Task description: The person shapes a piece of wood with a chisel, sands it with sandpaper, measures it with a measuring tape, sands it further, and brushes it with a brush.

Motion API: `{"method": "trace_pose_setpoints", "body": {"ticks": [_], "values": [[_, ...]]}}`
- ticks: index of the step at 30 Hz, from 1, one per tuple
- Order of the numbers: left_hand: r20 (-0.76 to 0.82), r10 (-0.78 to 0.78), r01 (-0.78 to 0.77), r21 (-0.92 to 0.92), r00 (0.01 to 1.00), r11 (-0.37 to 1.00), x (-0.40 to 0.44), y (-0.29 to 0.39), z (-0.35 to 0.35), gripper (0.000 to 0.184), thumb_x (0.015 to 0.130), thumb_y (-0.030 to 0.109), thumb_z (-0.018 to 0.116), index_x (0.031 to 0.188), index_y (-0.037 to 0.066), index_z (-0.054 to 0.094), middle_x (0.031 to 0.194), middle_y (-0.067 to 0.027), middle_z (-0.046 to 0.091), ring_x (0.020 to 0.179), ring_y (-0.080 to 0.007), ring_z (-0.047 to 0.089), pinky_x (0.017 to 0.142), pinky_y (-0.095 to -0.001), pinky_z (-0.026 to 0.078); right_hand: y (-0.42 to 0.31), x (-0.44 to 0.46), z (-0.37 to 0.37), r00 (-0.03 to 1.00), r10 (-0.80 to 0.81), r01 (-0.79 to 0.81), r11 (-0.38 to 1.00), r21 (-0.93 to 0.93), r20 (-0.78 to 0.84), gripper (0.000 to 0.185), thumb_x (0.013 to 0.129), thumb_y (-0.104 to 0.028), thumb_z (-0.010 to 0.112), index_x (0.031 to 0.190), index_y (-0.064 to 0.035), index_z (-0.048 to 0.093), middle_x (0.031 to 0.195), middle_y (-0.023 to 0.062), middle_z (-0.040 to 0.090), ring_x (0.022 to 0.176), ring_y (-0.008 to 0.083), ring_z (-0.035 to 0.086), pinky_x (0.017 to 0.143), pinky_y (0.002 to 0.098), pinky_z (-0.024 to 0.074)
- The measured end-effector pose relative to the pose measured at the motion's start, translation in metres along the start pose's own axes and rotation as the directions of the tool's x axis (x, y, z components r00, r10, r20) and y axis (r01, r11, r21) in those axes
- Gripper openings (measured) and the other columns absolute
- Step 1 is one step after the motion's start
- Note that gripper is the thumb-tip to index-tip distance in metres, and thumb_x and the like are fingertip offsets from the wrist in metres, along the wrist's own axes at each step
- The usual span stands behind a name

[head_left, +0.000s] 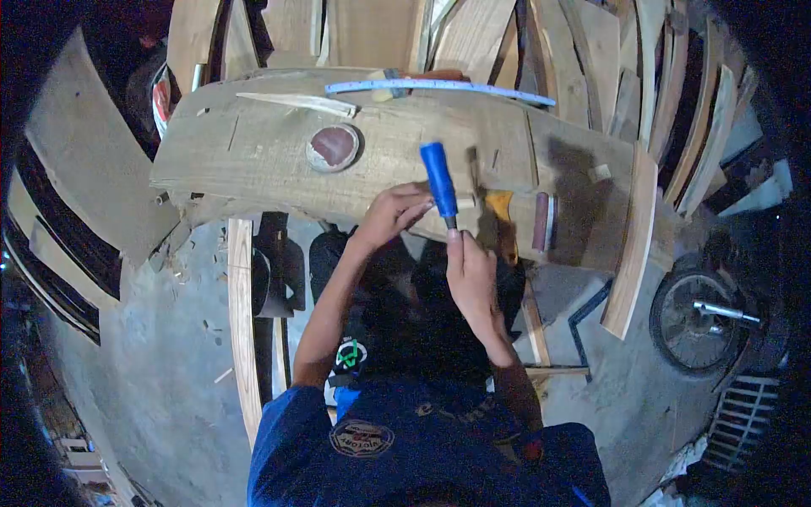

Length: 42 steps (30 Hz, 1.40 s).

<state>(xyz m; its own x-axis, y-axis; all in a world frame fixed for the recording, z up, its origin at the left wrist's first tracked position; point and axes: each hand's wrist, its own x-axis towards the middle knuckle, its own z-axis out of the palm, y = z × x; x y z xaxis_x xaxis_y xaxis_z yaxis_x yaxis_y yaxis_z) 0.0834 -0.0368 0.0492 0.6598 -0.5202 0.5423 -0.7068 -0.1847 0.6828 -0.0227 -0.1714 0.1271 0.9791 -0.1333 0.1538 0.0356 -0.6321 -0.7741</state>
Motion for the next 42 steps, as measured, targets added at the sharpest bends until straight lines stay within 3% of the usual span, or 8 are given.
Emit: {"method": "trace_pose_setpoints", "body": {"ticks": [3, 9, 13, 15, 17, 19, 22, 42], "values": [[0.012, -0.064, 0.064, 0.005, 0.998, 0.998, 0.0, 0.002, -0.003, 0.016, 0.075, 0.01, 0.052, 0.086, 0.0, 0.056, 0.079, -0.0132, 0.055, 0.073, -0.0279, 0.053, 0.066, -0.0319, 0.043, 0.002, -0.005, 0.01, 0.984, -0.118, 0.118, 0.993, -0.007, -0.131, 0.027, 0.084, -0.02, 0.04, 0.066, -0.0005, 0.046, 0.053, 0.0196, 0.048, 0.05, 0.0362, 0.05, 0.042, 0.0413, 0.0361], [0.023, -0.118, 0.117, 0.026, 0.993, 0.993, -0.002, 0.005, -0.003, 0.017, 0.075, 0.013, 0.053, 0.086, 0.0, 0.057, 0.084, -0.0145, 0.056, 0.077, -0.0293, 0.054, 0.068, -0.033, 0.043, 0.019, 0.003, 0.007, 0.995, 0.078, -0.074, 0.995, 0.061, -0.059, 0.03, 0.085, -0.022, 0.037, 0.069, 0.002, 0.046, 0.054, 0.0191, 0.044, 0.047, 0.0354, 0.043, 0.043, 0.0389, 0.0302], [-0.072, -0.061, 0.067, 0.082, 0.996, 0.994, 0.005, 0.01, -0.004, 0.015, 0.073, 0.011, 0.054, 0.08, -0.002, 0.057, 0.082, -0.0134, 0.057, 0.072, -0.0277, 0.055, 0.066, -0.032, 0.044, 0.082, 0.006, 0.028, 1.0, 0.008, -0.01, 0.989, -0.145, -0.015, 0.028, 0.083, -0.021, 0.039, 0.07, 0.0013, 0.05, 0.059, 0.0214, 0.05, 0.055, 0.037, 0.05, 0.046, 0.0429, 0.0379], [-0.063, -0.076, 0.064, -0.162, 0.995, 0.985, 0.002, 0.004, -0.007, 0.01, 0.074, 0.007, 0.054, 0.076, -0.003, 0.057, 0.075, -0.0092, 0.058, 0.067, -0.0184, 0.055, 0.061, -0.0275, 0.044, 0.089, 0.002, 0.04, 0.997, -0.017, 0.008, 0.993, -0.119, -0.073, 0.032, 0.085, -0.023, 0.037, 0.069, 0.0023, 0.05, 0.061, 0.0232, 0.049, 0.061, 0.0397, 0.049, 0.048, 0.0436, 0.0354], [-0.055, -0.462, 0.396, -0.432, 0.885, 0.81, -0.006, -0.006, -0.011, 0.009, 0.076, 0.004, 0.053, 0.072, -0.003, 0.057, 0.07, -0.0026, 0.057, 0.065, -0.0074, 0.049, 0.058, -0.0207, 0.041, 0.082, 0.002, 0.034, 0.998, 0.069, -0.069, 0.996, -0.051, -0.003, 0.032, 0.085, -0.023, 0.037, 0.07, 0.0023, 0.05, 0.06, 0.023, 0.049, 0.06, 0.0396, 0.049, 0.048, 0.0442, 0.0353], [-0.163, -0.435, 0.351, -0.378, 0.885, 0.856, 0.001, 0.001, -0.012, 0.009, 0.076, 0.004, 0.053, 0.072, -0.003, 0.056, 0.07, -0.0044, 0.057, 0.065, -0.0082, 0.05, 0.059, -0.0216, 0.041, 0.077, 0.001, 0.032, 0.995, 0.1, -0.099, 0.994, -0.051, 0.009, 0.032, 0.085, -0.023, 0.037, 0.07, 0.0022, 0.05, 0.06, 0.023, 0.048, 0.059, 0.0395, 0.049, 0.048, 0.0442, 0.0353], [-0.038, -0.303, 0.282, -0.267, 0.952, 0.922, 0.006, 0.004, -0.007, 0.009, 0.076, 0.004, 0.053, 0.071, -0.003, 0.056, 0.07, -0.0061, 0.057, 0.066, -0.0087, 0.051, 0.06, -0.0222, 0.041, 0.088, 0.0, 0.038, 0.997, 0.07, -0.072, 0.995, -0.071, -0.023, 0.032, 0.085, -0.023, 0.037, 0.069, 0.0022, 0.05, 0.059, 0.023, 0.048, 0.059, 0.0395, 0.048, 0.048, 0.0443, 0.0352], [0.085, -0.35, 0.36, -0.187, 0.933, 0.914, 0.006, 0.008, -0.008, 0.01, 0.077, 0.005, 0.049, 0.075, -0.004, 0.053, 0.069, -0.0109, 0.055, 0.063, -0.0138, 0.052, 0.059, -0.0248, 0.041, 0.085, 0.001, 0.037, 0.998, 0.021, -0.026, 0.996, -0.085, -0.053, 0.028, 0.083, -0.023, 0.04, 0.072, 0.0002, 0.051, 0.063, 0.0222, 0.052, 0.058, 0.038, 0.052, 0.048, 0.0453, 0.0404]]}}
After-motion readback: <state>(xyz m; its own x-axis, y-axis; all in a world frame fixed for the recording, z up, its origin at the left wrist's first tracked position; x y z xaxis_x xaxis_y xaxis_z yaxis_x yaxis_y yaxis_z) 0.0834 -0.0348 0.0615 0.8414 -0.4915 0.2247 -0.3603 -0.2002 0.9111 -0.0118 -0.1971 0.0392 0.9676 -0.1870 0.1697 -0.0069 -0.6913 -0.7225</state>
